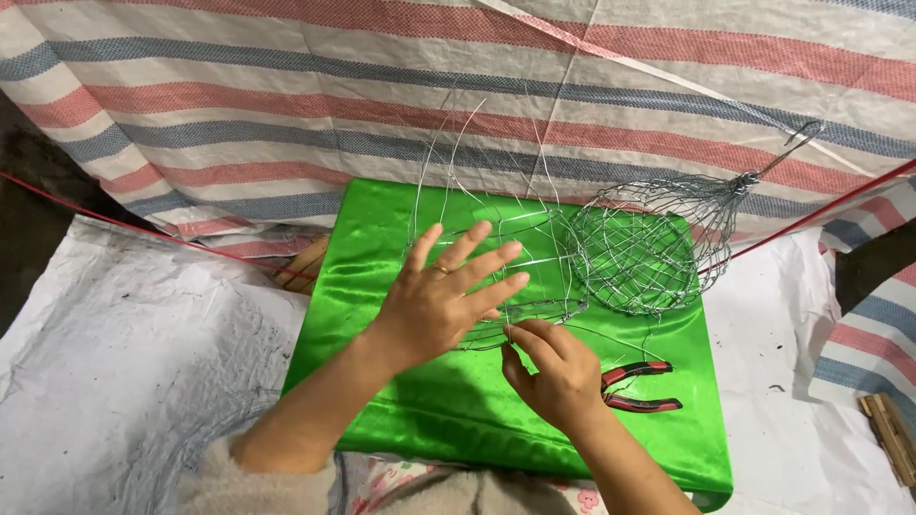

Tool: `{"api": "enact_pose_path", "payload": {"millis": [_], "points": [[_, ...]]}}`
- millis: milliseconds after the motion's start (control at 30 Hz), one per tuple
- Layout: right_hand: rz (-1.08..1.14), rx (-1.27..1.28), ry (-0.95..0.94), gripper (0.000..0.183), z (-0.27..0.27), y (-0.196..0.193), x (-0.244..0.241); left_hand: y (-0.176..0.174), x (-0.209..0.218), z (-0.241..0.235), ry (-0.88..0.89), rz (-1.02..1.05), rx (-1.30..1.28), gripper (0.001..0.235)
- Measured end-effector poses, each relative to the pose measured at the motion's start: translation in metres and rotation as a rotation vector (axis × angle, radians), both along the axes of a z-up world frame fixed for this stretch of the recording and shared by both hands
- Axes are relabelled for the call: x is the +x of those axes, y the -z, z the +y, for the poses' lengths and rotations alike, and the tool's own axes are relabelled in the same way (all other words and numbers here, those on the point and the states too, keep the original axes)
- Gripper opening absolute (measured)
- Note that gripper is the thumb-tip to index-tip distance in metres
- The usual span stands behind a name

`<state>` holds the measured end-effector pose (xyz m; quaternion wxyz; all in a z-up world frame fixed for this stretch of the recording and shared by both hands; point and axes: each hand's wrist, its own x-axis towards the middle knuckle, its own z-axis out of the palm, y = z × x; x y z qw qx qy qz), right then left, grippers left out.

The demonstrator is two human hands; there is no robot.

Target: Assembling a wire frame structure by bending and cutting metal wires using pliers.

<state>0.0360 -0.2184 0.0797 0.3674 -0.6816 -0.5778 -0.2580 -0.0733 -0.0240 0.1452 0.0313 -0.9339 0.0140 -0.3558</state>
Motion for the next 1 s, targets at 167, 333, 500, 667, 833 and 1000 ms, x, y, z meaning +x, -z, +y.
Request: {"api": "enact_pose_path", "payload": {"millis": [167, 333, 500, 667, 833, 1000], "points": [[0.002, -0.006, 0.006, 0.027, -0.007, 0.004, 0.005, 0.000, 0.028, 0.014, 0.342, -0.004, 0.143, 0.035], [-0.042, -0.009, -0.027, 0.021, -0.009, -0.006, 0.001, 0.003, 0.034, 0.006, 0.476, 0.045, 0.049, 0.044], [0.045, -0.051, -0.110, 0.023, -0.024, 0.000, 0.005, 0.014, 0.038, 0.012, 0.543, -0.027, -0.017, 0.052], [0.301, 0.053, -0.005, 0.041, -0.076, 0.031, 0.035, 0.008, 0.029, 0.019, 0.621, 0.032, -0.116, 0.055], [0.336, -0.421, 0.329, 0.047, -0.144, 0.100, 0.074, 0.015, 0.023, 0.025, 0.577, -0.028, -0.068, 0.054], [0.277, -0.781, 0.399, 0.092, -0.175, 0.139, 0.078, 0.015, 0.021, 0.027, 0.523, -0.073, 0.020, 0.056]]}}
